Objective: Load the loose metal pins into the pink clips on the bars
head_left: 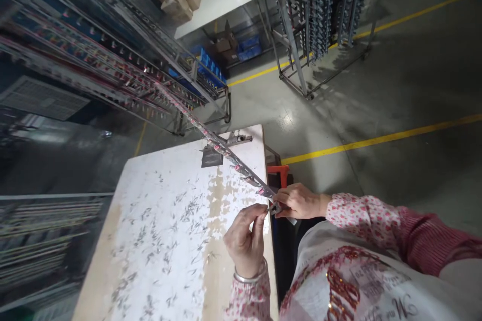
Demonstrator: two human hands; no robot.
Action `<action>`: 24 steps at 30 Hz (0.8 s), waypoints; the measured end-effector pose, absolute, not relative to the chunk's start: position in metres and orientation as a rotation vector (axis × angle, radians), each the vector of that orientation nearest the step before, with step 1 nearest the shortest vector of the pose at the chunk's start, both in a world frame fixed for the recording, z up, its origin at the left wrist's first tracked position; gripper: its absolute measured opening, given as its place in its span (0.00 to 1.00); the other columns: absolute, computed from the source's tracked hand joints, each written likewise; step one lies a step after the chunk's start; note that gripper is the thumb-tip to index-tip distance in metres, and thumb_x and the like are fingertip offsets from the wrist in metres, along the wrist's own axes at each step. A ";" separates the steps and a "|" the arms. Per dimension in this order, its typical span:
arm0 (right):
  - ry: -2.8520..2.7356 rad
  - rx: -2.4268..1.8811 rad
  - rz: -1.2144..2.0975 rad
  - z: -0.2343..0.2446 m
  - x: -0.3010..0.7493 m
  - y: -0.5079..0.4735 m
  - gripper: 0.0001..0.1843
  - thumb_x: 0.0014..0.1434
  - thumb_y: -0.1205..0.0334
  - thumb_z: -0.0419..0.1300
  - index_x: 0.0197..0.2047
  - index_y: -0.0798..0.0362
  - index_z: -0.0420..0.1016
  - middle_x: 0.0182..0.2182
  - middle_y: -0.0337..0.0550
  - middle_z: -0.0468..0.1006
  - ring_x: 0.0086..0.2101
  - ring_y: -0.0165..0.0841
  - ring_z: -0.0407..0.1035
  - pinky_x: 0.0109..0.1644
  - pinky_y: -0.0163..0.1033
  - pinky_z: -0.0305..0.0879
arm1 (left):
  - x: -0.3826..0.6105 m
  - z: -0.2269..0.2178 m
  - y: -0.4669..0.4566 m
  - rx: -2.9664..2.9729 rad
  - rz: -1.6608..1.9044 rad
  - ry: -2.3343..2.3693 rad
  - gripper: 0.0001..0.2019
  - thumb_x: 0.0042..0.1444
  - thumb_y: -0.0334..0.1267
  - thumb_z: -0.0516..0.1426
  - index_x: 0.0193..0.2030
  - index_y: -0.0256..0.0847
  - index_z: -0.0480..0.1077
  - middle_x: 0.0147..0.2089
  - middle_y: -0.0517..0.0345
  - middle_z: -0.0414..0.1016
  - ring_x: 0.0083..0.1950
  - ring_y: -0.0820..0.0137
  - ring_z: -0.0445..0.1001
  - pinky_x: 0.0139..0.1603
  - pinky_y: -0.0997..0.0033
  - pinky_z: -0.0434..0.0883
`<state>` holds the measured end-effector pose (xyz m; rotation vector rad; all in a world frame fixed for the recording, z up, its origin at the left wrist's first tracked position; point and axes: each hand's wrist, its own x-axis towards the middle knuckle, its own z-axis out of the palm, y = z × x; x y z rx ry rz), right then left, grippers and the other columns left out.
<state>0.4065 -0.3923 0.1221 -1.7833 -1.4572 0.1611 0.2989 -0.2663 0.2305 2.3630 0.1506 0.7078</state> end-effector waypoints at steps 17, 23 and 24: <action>-0.933 -1.750 0.301 0.102 0.431 -0.432 0.19 0.61 0.52 0.57 0.51 0.53 0.68 0.40 0.46 0.78 0.36 0.32 0.74 0.39 0.34 0.70 | 0.286 0.189 -0.251 1.921 0.609 0.618 0.09 0.61 0.41 0.55 0.40 0.40 0.74 0.35 0.54 0.77 0.37 0.67 0.76 0.41 0.68 0.73; -0.694 -1.939 0.400 0.080 0.485 -0.465 0.19 0.57 0.51 0.58 0.47 0.53 0.72 0.37 0.46 0.80 0.36 0.38 0.76 0.41 0.41 0.73 | 0.291 0.151 -0.222 1.559 0.585 0.911 0.15 0.57 0.49 0.58 0.38 0.38 0.74 0.30 0.56 0.74 0.32 0.70 0.72 0.35 0.72 0.69; -0.630 -1.960 0.439 0.076 0.495 -0.468 0.20 0.56 0.49 0.59 0.46 0.53 0.73 0.35 0.46 0.80 0.35 0.40 0.76 0.40 0.42 0.74 | 0.295 0.145 -0.213 1.514 0.578 0.933 0.15 0.56 0.50 0.58 0.38 0.38 0.74 0.31 0.56 0.75 0.32 0.71 0.72 0.34 0.73 0.69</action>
